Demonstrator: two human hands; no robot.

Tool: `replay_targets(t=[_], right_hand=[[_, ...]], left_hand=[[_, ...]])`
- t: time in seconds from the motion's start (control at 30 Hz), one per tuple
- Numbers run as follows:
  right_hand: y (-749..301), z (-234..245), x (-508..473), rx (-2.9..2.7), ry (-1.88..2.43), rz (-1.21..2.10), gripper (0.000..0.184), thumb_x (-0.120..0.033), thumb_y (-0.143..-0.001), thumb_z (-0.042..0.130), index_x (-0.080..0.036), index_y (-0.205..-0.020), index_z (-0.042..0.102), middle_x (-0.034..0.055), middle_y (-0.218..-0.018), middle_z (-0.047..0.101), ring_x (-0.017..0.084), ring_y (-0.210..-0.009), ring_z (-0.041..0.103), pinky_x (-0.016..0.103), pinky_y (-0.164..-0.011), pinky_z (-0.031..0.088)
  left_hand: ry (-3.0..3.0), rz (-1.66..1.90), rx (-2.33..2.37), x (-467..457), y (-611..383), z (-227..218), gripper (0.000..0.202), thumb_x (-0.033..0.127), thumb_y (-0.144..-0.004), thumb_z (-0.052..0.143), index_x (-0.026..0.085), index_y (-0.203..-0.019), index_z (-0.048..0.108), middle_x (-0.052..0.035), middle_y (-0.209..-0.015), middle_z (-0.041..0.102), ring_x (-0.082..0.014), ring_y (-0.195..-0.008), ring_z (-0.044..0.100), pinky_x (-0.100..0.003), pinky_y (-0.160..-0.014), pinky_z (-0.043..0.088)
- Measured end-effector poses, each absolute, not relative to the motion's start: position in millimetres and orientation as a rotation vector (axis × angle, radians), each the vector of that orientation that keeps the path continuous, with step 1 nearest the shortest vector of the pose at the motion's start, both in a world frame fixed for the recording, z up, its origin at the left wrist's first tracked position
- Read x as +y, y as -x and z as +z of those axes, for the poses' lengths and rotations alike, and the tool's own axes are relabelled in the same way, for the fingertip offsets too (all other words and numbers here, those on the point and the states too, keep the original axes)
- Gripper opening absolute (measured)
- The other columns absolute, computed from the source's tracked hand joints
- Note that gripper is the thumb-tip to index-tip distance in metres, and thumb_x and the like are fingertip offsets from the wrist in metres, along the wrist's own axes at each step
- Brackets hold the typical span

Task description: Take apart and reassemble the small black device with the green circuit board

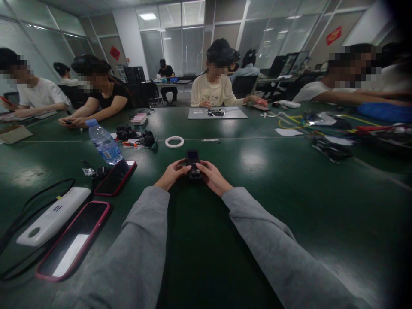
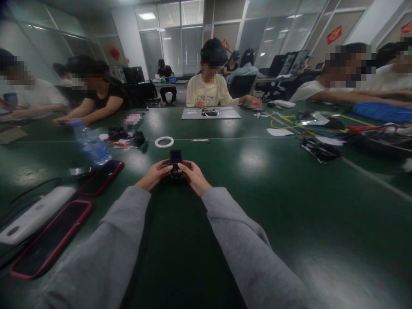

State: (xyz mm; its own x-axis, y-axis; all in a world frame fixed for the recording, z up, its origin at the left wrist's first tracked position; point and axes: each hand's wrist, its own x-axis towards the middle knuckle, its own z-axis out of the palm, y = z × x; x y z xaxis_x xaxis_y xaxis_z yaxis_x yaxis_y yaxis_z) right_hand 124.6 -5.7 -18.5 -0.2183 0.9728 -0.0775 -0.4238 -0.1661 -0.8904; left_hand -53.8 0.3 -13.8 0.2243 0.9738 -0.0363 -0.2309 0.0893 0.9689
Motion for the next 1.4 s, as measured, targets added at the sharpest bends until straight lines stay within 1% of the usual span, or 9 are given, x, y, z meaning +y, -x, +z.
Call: replay_targets(t=[0.13,0.23,0.33,0.43,0.63,0.93,1.17,1.3,1.4], right_hand=[[-128,-22,-4,-0.977,0.832,1.631,0.055,-0.038,-0.065,0.081,-0.023,-0.109,0.053,0.0011,-0.099,0.060,0.012,-0.088,0.060,0.023,-0.076,0.050],[-130,-22,-6,-1.006,0.818,1.655,0.062,-0.034,-0.063,0.083,-0.023,-0.114,0.050,0.0007,-0.095,0.061,0.013,-0.087,0.060,0.024,-0.076,0.050],[-129,-18,-9,-0.994,0.798,1.667,0.065,-0.028,-0.060,0.085,-0.022,-0.113,0.049,0.0005,-0.093,0.061,0.013,-0.088,0.061,0.025,-0.077,0.050],[-127,-15,-11,-0.986,0.799,1.667,0.065,-0.026,-0.058,0.086,-0.021,-0.111,0.049,0.0015,-0.093,0.062,0.014,-0.089,0.061,0.026,-0.080,0.050],[-127,-18,-9,-1.005,0.788,1.656,0.061,-0.029,-0.060,0.084,-0.020,-0.111,0.052,0.0029,-0.098,0.062,0.014,-0.091,0.061,0.027,-0.083,0.049],[-128,-21,-8,-0.992,0.783,1.665,0.058,-0.029,-0.062,0.084,-0.019,-0.110,0.054,0.0035,-0.103,0.061,0.014,-0.093,0.060,0.026,-0.084,0.049],[-127,-20,-10,-1.079,0.801,1.594,0.057,-0.033,-0.063,0.082,-0.019,-0.111,0.053,0.0033,-0.100,0.061,0.014,-0.093,0.060,0.028,-0.087,0.047],[-126,-19,-10,-1.103,0.819,1.559,0.058,-0.035,-0.062,0.082,-0.018,-0.110,0.054,0.0025,-0.095,0.061,0.015,-0.092,0.059,0.030,-0.088,0.046],[-125,-17,-11,-1.108,0.836,1.549,0.057,-0.036,-0.061,0.083,-0.018,-0.108,0.055,0.0025,-0.093,0.061,0.016,-0.094,0.059,0.030,-0.088,0.046]], left_hand=[[-1.061,1.132,0.891,0,54,-13,0.069,0.027,-0.063,0.081,0.014,-0.126,0.054,-0.0066,-0.092,0.067,-0.0137,-0.079,0.061,-0.031,-0.081,0.047],[-1.040,1.137,0.878,-1,52,-11,0.068,0.024,-0.062,0.081,0.013,-0.124,0.055,-0.0066,-0.091,0.068,-0.0154,-0.082,0.063,-0.035,-0.087,0.046],[-1.024,1.136,0.856,-2,52,-11,0.068,0.023,-0.061,0.082,0.012,-0.122,0.055,-0.0073,-0.092,0.069,-0.0167,-0.084,0.065,-0.038,-0.092,0.045],[-1.026,1.135,0.844,-1,53,-13,0.067,0.023,-0.061,0.081,0.012,-0.122,0.055,-0.0076,-0.093,0.069,-0.0161,-0.083,0.065,-0.038,-0.092,0.045],[-1.016,1.150,0.851,3,54,-19,0.063,0.022,-0.061,0.081,0.012,-0.118,0.055,-0.0071,-0.093,0.069,-0.0152,-0.082,0.065,-0.036,-0.090,0.046],[-1.038,1.165,0.859,3,54,-21,0.058,0.021,-0.058,0.082,0.013,-0.110,0.059,-0.0031,-0.088,0.067,-0.0148,-0.084,0.063,-0.037,-0.093,0.043],[-1.052,1.149,0.869,3,55,-20,0.057,0.022,-0.057,0.083,0.013,-0.108,0.058,-0.0027,-0.087,0.065,-0.0137,-0.081,0.062,-0.034,-0.088,0.044],[-1.041,1.118,0.868,4,56,-19,0.061,0.022,-0.059,0.082,0.012,-0.112,0.055,-0.0037,-0.088,0.065,-0.0129,-0.077,0.062,-0.032,-0.083,0.045],[-1.039,1.099,0.855,3,56,-17,0.066,0.022,-0.060,0.082,0.012,-0.118,0.052,-0.0052,-0.090,0.066,-0.0141,-0.079,0.062,-0.032,-0.082,0.045]])
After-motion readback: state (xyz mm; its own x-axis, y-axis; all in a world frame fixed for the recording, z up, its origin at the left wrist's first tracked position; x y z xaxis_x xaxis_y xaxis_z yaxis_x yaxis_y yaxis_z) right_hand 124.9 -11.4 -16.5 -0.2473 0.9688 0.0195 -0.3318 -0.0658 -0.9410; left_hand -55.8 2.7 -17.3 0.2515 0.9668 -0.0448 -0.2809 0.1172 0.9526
